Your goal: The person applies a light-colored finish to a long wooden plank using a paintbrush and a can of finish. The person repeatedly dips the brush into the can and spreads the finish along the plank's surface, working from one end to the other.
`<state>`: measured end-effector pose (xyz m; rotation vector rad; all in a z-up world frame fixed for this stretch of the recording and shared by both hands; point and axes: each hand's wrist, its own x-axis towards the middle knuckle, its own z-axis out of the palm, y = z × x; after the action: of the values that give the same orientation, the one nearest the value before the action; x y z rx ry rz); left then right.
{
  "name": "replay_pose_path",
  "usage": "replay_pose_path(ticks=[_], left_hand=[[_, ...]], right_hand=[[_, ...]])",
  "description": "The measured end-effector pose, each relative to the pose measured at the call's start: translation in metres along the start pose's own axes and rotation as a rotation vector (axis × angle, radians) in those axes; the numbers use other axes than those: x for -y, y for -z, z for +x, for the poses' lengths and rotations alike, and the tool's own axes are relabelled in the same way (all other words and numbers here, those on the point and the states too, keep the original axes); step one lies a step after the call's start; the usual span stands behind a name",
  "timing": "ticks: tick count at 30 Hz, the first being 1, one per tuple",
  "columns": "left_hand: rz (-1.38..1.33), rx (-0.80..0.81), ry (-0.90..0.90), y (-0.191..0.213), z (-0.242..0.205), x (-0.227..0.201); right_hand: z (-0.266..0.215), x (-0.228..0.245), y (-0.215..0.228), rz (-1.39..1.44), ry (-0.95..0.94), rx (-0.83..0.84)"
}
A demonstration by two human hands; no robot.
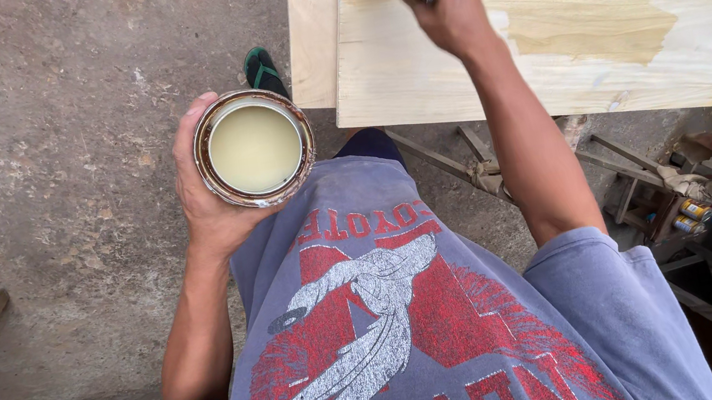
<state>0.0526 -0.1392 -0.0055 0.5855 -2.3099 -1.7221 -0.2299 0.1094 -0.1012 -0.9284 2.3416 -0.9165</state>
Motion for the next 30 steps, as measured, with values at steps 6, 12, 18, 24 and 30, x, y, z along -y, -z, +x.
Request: replay_pose_path(ticks=[6, 12, 18, 24, 30], left_hand=[[-0.011, 0.035, -0.01, -0.001, 0.014, -0.004], [0.046, 0.114, -0.092, -0.011, 0.027, -0.008], [0.047, 0.161, -0.097, -0.025, 0.033, -0.012], [0.038, 0.236, -0.092, -0.034, 0.031, -0.016], [0.064, 0.301, -0.082, -0.042, 0.032, -0.019]], right_hand=[[-0.072, 0.034, -0.017, 0.116, 0.0, 0.331], [-0.081, 0.032, -0.024, 0.121, -0.056, -0.003], [-0.116, 0.05, -0.029, 0.162, 0.014, 0.109], [-0.151, 0.067, -0.049, 0.205, -0.15, -0.134], [-0.178, 0.084, -0.108, 0.407, -0.404, -0.413]])
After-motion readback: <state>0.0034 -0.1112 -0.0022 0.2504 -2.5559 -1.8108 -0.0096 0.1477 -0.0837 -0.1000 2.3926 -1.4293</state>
